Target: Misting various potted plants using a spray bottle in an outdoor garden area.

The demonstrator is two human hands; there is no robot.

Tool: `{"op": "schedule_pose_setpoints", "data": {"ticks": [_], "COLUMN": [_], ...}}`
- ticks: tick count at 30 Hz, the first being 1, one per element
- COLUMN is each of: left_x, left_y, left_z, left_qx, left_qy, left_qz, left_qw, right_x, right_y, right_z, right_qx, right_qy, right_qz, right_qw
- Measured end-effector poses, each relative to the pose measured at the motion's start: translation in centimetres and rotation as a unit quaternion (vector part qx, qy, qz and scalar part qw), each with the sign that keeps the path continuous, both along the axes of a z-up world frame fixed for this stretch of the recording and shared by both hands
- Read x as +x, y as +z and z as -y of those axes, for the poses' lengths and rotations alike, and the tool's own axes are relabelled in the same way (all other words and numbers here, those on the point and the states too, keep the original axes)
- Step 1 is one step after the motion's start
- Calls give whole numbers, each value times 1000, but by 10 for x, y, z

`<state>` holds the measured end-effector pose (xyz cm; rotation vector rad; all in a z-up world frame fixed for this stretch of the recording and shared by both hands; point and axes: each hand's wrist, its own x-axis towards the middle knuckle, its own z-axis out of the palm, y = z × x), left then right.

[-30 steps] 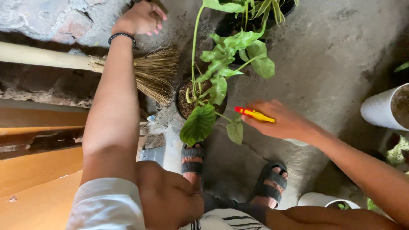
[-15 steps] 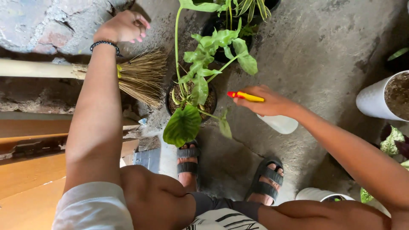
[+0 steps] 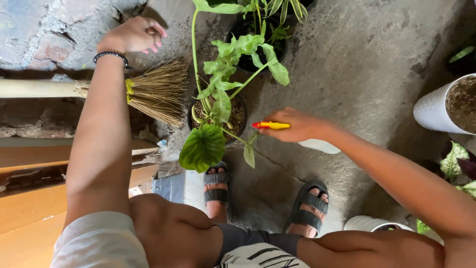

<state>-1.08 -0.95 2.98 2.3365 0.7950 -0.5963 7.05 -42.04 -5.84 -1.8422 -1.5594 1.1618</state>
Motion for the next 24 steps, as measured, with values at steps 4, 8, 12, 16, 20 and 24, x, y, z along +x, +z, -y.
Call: {"op": "schedule_pose_setpoints", "data": {"ticks": [4,8,12,16,20,24], "left_x": [0,0,-1,-3,-4,-5], "left_y": [-3,1,5,8,12,20], "left_z": [-5,-1,2,1,0,1], "left_qx": [-3,-1,0,1,-5,2], "left_qy": [8,4,3,-3,-1,-5], "left_qz": [5,0,-1,-1,-18,-11], "left_qw": [1000,1000,1000,1000,1000,1000], "right_x": [3,11,18,21,11,4], "right_y": [-18,-11,18,40,55,43], "right_z": [5,12,23,39,53,68], "right_qx": [16,35,43,19,-13,28], "right_qy": [-21,-33,-28,-19,-29,-34], "right_qz": [-19,-19,-1,-4,12,-34], "right_qw": [999,999,999,1000,999,998]}}
